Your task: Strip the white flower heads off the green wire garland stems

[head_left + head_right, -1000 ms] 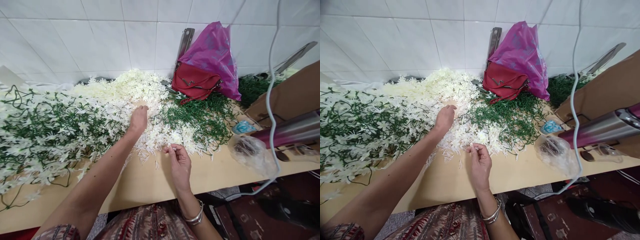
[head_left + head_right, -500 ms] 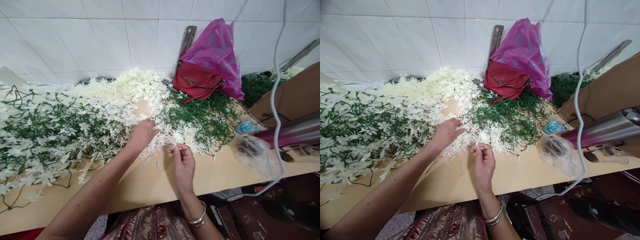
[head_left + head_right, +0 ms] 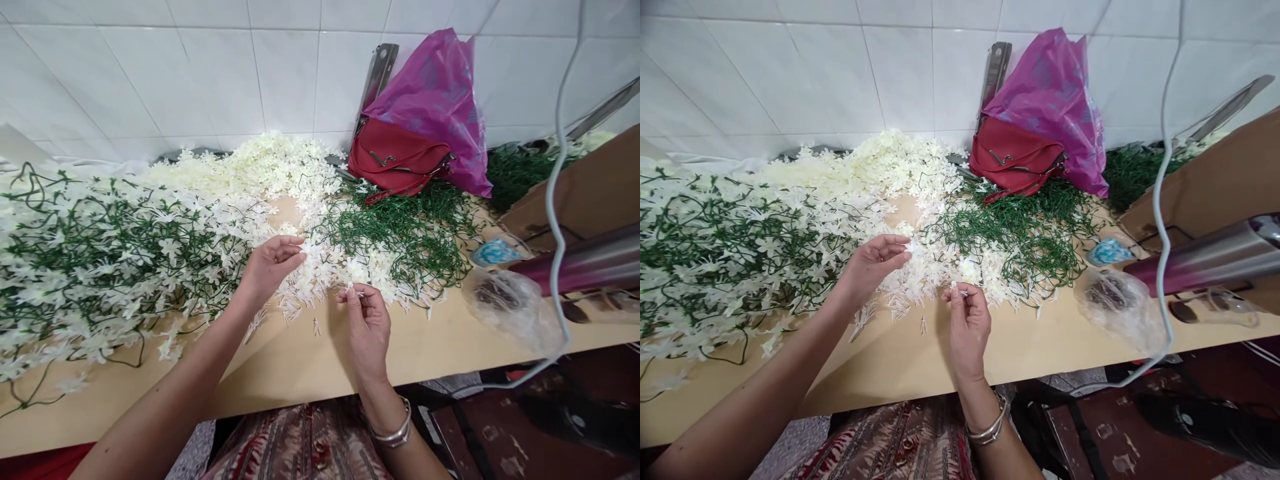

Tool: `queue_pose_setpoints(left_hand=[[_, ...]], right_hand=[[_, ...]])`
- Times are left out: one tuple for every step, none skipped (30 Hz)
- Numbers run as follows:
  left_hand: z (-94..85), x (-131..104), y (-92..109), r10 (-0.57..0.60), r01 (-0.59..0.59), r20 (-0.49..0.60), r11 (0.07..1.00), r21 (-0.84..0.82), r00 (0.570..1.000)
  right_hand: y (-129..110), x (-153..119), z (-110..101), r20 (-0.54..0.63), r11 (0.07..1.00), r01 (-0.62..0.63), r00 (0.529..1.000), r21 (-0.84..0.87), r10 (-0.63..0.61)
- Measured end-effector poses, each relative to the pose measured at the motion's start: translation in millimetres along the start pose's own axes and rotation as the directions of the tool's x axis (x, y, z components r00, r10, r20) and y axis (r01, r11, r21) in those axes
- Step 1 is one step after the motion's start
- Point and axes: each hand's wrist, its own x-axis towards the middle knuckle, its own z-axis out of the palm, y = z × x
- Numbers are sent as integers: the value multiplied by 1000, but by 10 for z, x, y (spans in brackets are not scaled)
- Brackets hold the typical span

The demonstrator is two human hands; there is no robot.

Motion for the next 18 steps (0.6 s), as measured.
queue_pose_setpoints(left_hand=[[2, -49, -21, 7, -7, -8, 1000, -17, 1000], [5, -99, -43, 18, -18, -18, 1000, -24, 1000], [7, -149, -66, 34, -34, -32, 999, -17, 999], [5, -197, -89, 55, -55, -44, 998, 2, 998], [-2, -243, -109, 77, -76, -54, 997, 30, 996], [-15, -284, -129, 98, -93, -68, 994, 65, 993], [-32, -320, -146, 115, -106, -85, 989, 102, 990], [-52, -350, -162, 128, -113, -103, 984, 138, 986], [-73, -373, -176, 132, -112, -117, 980, 164, 984], [-94, -389, -189, 132, -108, -127, 978, 179, 983], [-112, -398, -200, 134, -109, -128, 976, 189, 983], [-124, -402, -208, 145, -119, -124, 974, 195, 982], [-131, -402, -214, 164, -137, -119, 969, 205, 979], [-130, -399, -216, 194, -164, -117, 960, 225, 974], [-122, -395, -213, 232, -197, -114, 945, 261, 966], [-107, -392, -205, 276, -232, -105, 923, 308, 955], [-86, -390, -193, 319, -268, -87, 893, 360, 944], [-61, -389, -178, 357, -303, -58, 860, 410, 932]], right_hand=[[6, -1, -1, 0, 1000, -1, 1000, 0, 1], [13, -1, -3, 0, 1000, -2, 1000, 2, 2], [18, -1, -4, 0, 1000, -3, 1000, 5, 3], [22, -1, -5, 0, 1000, -1, 1000, 8, 1], [23, 0, -5, -1, 1000, 2, 1000, 10, -2], [23, 1, -5, -4, 1000, 8, 1000, 8, -8], [21, 2, -4, -8, 1000, 12, 1000, 5, -12], [17, 3, -3, -14, 1000, 16, 1000, 2, -16], [11, 4, 0, -21, 1000, 19, 1000, 2, -19], [4, 5, 3, -28, 1000, 21, 999, 2, -21], [-3, 6, 7, -32, 1000, 19, 999, 2, -19], [-11, 6, 11, -35, 1000, 17, 999, 2, -17], [-17, 6, 16, -36, 1000, 14, 999, 2, -14], [-22, 6, 21, -34, 1000, 12, 999, 1, -12], [-26, 5, 25, -31, 1000, 8, 999, 1, -8], [-29, 3, 29, -26, 1000, 4, 1000, 3, -4], [-30, 2, 33, -21, 1000, -1, 1000, 6, 1], [-30, 0, 36, -17, 1000, -7, 1000, 9, 7]])
